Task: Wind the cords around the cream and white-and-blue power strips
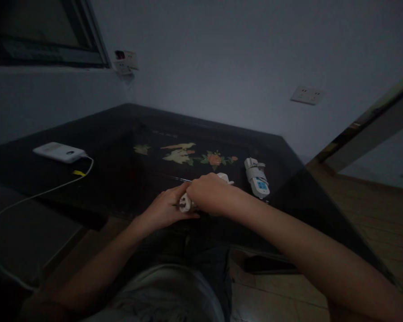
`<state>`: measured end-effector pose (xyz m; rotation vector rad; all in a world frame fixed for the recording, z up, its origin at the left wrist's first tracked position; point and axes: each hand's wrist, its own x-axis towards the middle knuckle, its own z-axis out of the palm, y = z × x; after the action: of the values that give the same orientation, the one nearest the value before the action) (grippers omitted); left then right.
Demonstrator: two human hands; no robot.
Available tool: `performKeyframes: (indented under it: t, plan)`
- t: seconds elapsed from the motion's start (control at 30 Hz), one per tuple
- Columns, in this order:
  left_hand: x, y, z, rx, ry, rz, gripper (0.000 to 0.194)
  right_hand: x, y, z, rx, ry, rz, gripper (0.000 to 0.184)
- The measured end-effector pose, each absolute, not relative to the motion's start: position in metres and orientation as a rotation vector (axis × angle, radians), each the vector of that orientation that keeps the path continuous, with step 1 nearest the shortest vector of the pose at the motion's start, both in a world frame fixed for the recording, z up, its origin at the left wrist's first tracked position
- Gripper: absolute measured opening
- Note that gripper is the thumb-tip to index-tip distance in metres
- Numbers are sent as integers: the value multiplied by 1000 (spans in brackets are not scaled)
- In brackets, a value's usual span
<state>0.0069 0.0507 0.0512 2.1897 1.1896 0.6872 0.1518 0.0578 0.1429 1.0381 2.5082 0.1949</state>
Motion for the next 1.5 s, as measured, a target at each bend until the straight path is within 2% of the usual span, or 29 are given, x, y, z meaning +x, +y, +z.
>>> performKeyframes:
  t: [0.07,0.23,0.47,0.57,0.73,0.87,0.97,1.1,1.23,1.3,1.33,1.43,1.5]
  plan:
    - [10,51,47,2171,1213,735,63,149,59,146,1035,2500,154,16]
    - [15,57,36,2187,1300,756,44,140,59,150,1043,2511,94,16]
    - [8,59,39,2275,1425,660,46,158,58,168,1230,2580,125,18]
    - [2,59,43,2322,1374,582,52,186,57,194,1422,2642,64,16]
    - [-10,60,39,2230,1245,572,48,248,54,240,2003,2721,-563,23]
    - [-16,56,37,2111,988,512,43,287,69,252,2338,3052,-394,23]
    - [-17,49,41,1905,755,466,41,300,96,236,2441,3230,-225,24]
    - [-17,39,49,1606,565,481,46,301,137,188,2496,3146,-373,29]
    - [-21,35,58,1388,517,679,84,287,155,133,2432,3062,-553,24]
    - [-25,35,60,1327,504,769,95,278,153,112,2446,3007,-644,25]
    - [-28,37,61,1308,502,811,93,273,151,104,2457,2964,-716,26]
    - [-38,43,64,1261,551,943,78,260,140,85,2489,2828,-1201,25]
    - [-46,50,67,1236,636,1040,76,252,133,73,2464,2789,-1381,29]
